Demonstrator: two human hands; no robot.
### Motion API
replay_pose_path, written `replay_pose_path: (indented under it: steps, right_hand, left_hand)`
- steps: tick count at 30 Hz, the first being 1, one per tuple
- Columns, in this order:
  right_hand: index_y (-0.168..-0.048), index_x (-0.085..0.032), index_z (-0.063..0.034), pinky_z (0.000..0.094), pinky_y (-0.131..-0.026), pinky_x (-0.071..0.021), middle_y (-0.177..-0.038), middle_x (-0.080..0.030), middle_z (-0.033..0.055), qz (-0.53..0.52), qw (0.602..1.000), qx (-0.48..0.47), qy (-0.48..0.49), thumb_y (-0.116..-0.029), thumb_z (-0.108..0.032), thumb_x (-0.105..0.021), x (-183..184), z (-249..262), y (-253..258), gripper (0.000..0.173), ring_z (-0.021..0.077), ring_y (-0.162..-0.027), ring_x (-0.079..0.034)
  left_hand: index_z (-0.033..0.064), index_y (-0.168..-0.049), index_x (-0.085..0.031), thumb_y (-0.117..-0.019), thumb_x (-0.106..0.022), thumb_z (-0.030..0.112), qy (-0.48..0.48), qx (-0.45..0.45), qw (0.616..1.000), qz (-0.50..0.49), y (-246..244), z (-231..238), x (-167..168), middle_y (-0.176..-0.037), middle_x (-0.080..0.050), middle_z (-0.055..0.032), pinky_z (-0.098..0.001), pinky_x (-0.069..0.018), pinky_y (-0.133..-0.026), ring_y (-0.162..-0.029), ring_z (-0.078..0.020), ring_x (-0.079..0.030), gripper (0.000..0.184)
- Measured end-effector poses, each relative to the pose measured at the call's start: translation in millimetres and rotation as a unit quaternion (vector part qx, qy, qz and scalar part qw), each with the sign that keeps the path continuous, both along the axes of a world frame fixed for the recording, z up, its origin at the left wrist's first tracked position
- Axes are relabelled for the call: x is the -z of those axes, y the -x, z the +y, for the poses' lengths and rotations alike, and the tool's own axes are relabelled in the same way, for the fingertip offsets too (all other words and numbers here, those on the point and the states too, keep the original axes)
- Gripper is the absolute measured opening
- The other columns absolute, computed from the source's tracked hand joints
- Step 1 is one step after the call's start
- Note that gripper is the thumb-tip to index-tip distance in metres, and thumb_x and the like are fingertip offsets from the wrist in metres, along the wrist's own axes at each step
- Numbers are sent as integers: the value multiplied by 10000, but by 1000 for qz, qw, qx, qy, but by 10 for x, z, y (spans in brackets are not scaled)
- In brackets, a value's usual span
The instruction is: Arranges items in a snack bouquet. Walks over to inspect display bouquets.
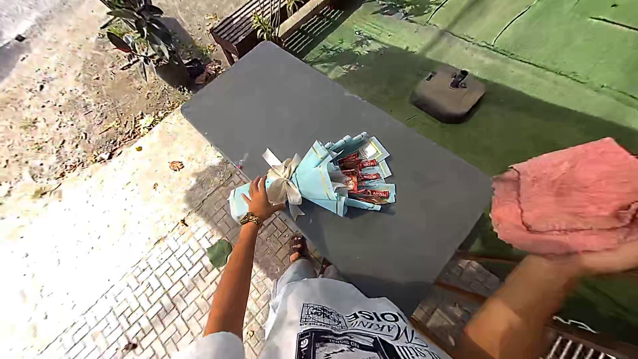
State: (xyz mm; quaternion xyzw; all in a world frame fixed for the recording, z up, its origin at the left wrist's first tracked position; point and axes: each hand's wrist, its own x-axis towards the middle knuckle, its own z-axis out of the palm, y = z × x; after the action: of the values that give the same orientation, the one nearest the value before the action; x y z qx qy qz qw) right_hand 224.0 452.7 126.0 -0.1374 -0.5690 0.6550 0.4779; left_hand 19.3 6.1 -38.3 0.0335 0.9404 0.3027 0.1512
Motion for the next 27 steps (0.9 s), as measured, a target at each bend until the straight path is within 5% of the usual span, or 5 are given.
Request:
replay_pose_path:
  steps: [5,9,12,14,27]
  right_hand:
    - [-1301,-512,-175,295,-925,-561,-1094,-679,-49,-88,963,-121,226,-1125,-306,-220,372,-1151,1119,366,40,-1029,-658]
    - [-1496,-365,86,396,-1131,-413,-1556,-392,183,-228,956,-140,-117,-1007,-90,-414,967,-2391,1650,522,210,-1402,-445]
    - [-1449,-585,-105,682,-1169,-220,-1639,-273,271,-357,776,-266,-447,-950,-149,-627,1675,-2892,1956,503,483,-1519,-226]
    - [-1472,-541,-72,612,-1246,-125,-1641,-330,193,-421,697,-345,-467,-1045,-198,-515,2093,-2967,2121,445,375,-1561,-195]
    - [-1292,-668,7,675,-1185,-200,-1528,-504,196,-423,661,-297,-544,-976,-228,-601,2195,-2664,2419,400,413,-1495,-346]
  left_hand:
    - [63,-1607,-293,-620,-974,215,65,156,984,60,349,312,285,-1672,-233,-215,-809,29,-1132,-1562,-447,-96,1210]
    - [63,-1546,-417,-801,-818,121,123,190,974,2,534,443,328,-1548,-464,-200,-776,9,-1164,-1505,-406,-316,848]
    - [18,-1478,-501,-949,-680,183,114,170,977,-58,531,443,274,-1534,-483,-201,-688,44,-1209,-1499,-360,-339,583]
    - [25,-1475,-507,-982,-621,215,128,170,973,-84,529,425,315,-1547,-473,-183,-663,47,-1222,-1506,-341,-328,541]
    - [101,-1526,-461,-863,-788,304,122,223,959,-128,761,350,306,-1580,-435,-136,-694,34,-1204,-1503,-338,-330,767]
